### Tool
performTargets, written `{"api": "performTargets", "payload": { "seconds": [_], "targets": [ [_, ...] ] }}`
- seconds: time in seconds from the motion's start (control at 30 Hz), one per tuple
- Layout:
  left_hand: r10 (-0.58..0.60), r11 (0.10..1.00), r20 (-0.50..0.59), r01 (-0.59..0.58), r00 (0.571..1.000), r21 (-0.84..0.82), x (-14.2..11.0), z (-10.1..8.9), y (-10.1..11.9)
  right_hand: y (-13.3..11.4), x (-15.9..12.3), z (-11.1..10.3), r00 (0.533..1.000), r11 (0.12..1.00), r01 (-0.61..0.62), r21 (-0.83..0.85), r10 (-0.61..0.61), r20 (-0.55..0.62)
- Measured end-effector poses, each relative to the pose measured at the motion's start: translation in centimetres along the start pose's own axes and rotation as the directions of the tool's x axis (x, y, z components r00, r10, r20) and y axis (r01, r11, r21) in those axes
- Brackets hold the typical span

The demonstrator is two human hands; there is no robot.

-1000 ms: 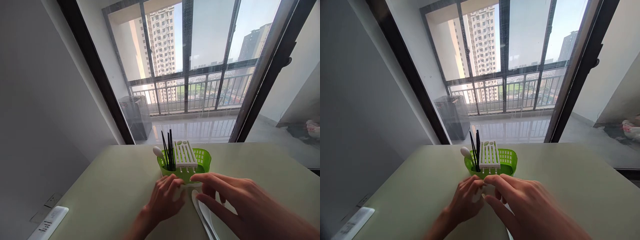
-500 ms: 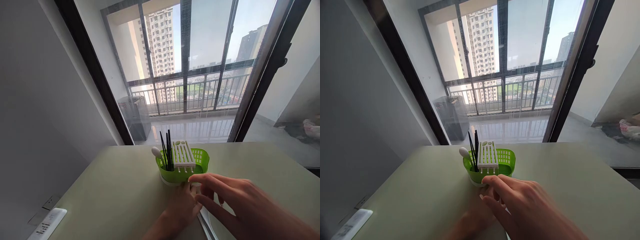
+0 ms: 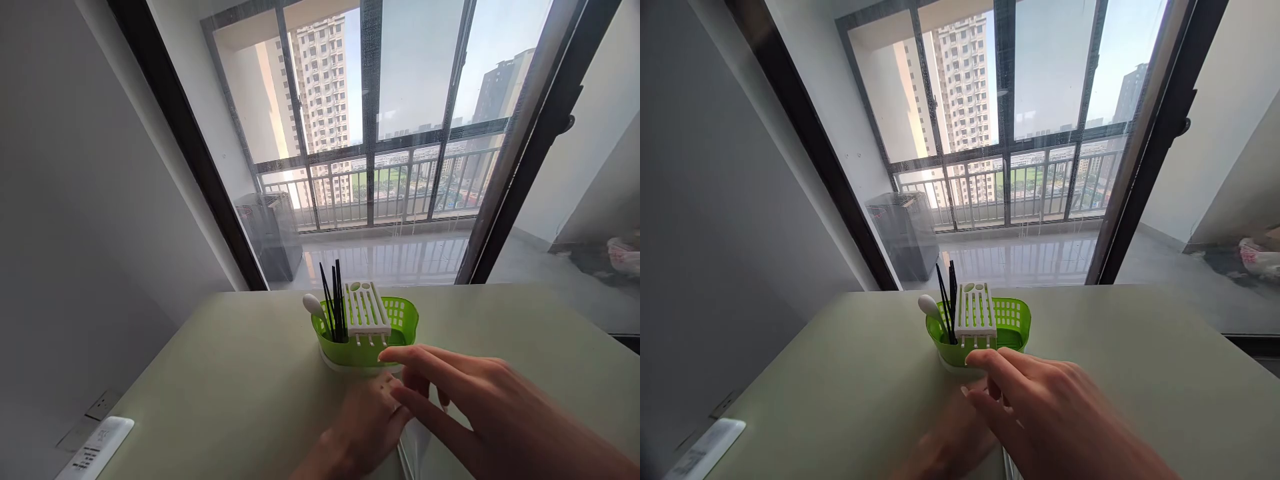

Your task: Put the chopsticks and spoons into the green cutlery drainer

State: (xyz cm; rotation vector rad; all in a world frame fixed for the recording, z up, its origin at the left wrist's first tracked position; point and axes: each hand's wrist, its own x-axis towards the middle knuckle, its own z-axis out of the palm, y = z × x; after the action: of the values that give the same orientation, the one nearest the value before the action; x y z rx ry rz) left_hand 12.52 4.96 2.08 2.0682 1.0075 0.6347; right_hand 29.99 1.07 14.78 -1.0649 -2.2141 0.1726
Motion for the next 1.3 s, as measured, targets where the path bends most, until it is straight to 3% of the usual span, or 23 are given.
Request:
{"api": "performTargets", "payload": {
  "seconds": [0.17,0.3,0.4,0.5,0.6,0.67,0.73,0.8,1.13,1.3],
  "targets": [
    [-0.207,0.936,-0.068,0.177,0.976,-0.303,-1.5,-3.1,2.5,0.3,-0.3,-0.1,1.000,1.000,-0.019,0.002,0.019,0.021],
    [-0.283,0.907,-0.321,0.144,0.904,-0.396,-2.7,-7.1,3.4,0.3,-0.4,-0.4,1.000,1.000,-0.012,0.004,0.012,-0.017],
    [-0.256,0.939,-0.519,0.083,0.815,-0.332,-3.3,-10.9,3.7,0.3,-0.4,-0.4,0.999,1.000,-0.006,-0.008,0.005,-0.044],
    [-0.175,0.982,-0.711,0.063,0.681,-0.181,-3.7,-14.1,3.6,0.1,-0.4,-0.2,0.999,1.000,0.002,0.001,-0.002,-0.042],
    [-0.037,0.999,-0.839,-0.011,0.542,-0.051,-3.6,-15.8,3.0,0.1,-0.5,0.0,0.999,1.000,0.010,0.002,-0.010,-0.033],
    [0.034,0.998,-0.865,-0.063,0.500,0.003,-3.3,-16.2,2.3,0.1,-0.4,0.0,0.999,1.000,0.014,-0.005,-0.014,-0.031],
    [0.084,0.995,-0.860,-0.082,0.503,0.049,-2.8,-16.3,1.5,0.0,-0.3,0.0,0.999,1.000,0.022,-0.011,-0.022,-0.032],
    [0.121,0.993,-0.834,-0.071,0.539,0.099,-2.3,-16.1,0.5,-0.1,-0.1,0.0,0.999,1.000,0.029,-0.009,-0.029,-0.038],
    [0.169,0.976,-0.532,-0.064,0.830,0.210,-0.3,-15.6,-4.3,-0.2,-0.4,-0.1,1.000,0.999,0.012,-0.034,-0.012,-0.004],
    [0.256,0.939,-0.360,-0.142,0.897,0.315,0.3,-16.4,-5.8,-0.1,-0.4,-0.1,1.000,1.000,0.020,-0.011,-0.020,0.014]
  ]
}}
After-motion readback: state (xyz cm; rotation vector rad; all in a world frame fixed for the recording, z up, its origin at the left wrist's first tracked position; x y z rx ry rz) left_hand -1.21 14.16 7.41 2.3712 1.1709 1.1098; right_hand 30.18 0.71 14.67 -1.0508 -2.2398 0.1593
